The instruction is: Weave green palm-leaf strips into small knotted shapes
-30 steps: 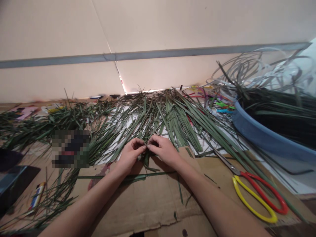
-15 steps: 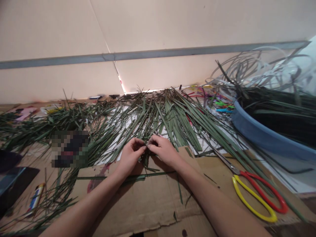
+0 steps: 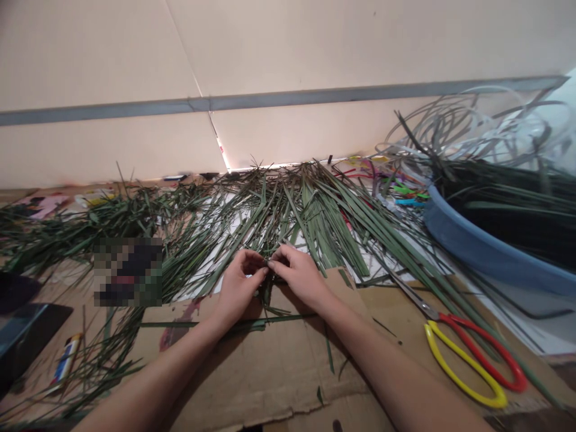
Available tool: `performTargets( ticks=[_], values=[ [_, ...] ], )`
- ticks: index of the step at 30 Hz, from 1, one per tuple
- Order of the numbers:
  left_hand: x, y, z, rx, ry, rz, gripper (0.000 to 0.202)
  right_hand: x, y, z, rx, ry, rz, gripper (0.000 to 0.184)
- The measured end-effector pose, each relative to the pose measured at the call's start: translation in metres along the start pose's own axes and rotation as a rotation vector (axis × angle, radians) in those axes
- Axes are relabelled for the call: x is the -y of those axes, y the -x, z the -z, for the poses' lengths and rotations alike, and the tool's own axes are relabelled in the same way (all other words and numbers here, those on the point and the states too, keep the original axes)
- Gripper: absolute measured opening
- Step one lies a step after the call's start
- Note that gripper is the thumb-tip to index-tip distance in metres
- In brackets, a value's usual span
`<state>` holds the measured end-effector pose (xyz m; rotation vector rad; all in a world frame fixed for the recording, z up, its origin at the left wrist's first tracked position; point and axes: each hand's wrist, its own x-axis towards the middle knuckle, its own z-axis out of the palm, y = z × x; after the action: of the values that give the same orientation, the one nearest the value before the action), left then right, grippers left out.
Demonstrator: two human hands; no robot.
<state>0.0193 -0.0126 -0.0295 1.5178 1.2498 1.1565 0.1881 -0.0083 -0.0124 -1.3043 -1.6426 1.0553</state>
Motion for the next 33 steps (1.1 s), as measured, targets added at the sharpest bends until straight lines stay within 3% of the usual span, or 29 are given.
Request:
performTargets(
  ticks=[10, 15, 18, 28, 33],
  values=[
    [0.0011, 0.0, 0.0001, 0.035, -0.002, 0.05, 0.005, 0.0012, -0.0001, -0.0035, -0.041, -0.152, -0.056, 0.014],
    [0.0061, -0.0044, -0.0004, -0.002, 0.162, 0.108, 0.018, -0.0008, -0.0017, -0.0029, -0.004, -0.322, -0.105, 0.016],
    [0.0073, -0.0064, -0.0003, 0.011, 0.252, 0.156, 0.025, -0.0033, -0.0031, -0.003, 0.002, -0.321, -0.1, 0.016],
    [0.0015, -0.0047, -0.0016, 0.086, 0.303, 0.173, 0.018, -0.0078, -0.0041, -0.0035, -0.033, -0.216, -0.077, 0.016],
    [0.0012, -0.0056, -0.0019, 0.091, 0.316, 0.192, 0.018, -0.0043, -0.0035, -0.0033, 0.042, -0.3, -0.12, 0.024]
  ],
)
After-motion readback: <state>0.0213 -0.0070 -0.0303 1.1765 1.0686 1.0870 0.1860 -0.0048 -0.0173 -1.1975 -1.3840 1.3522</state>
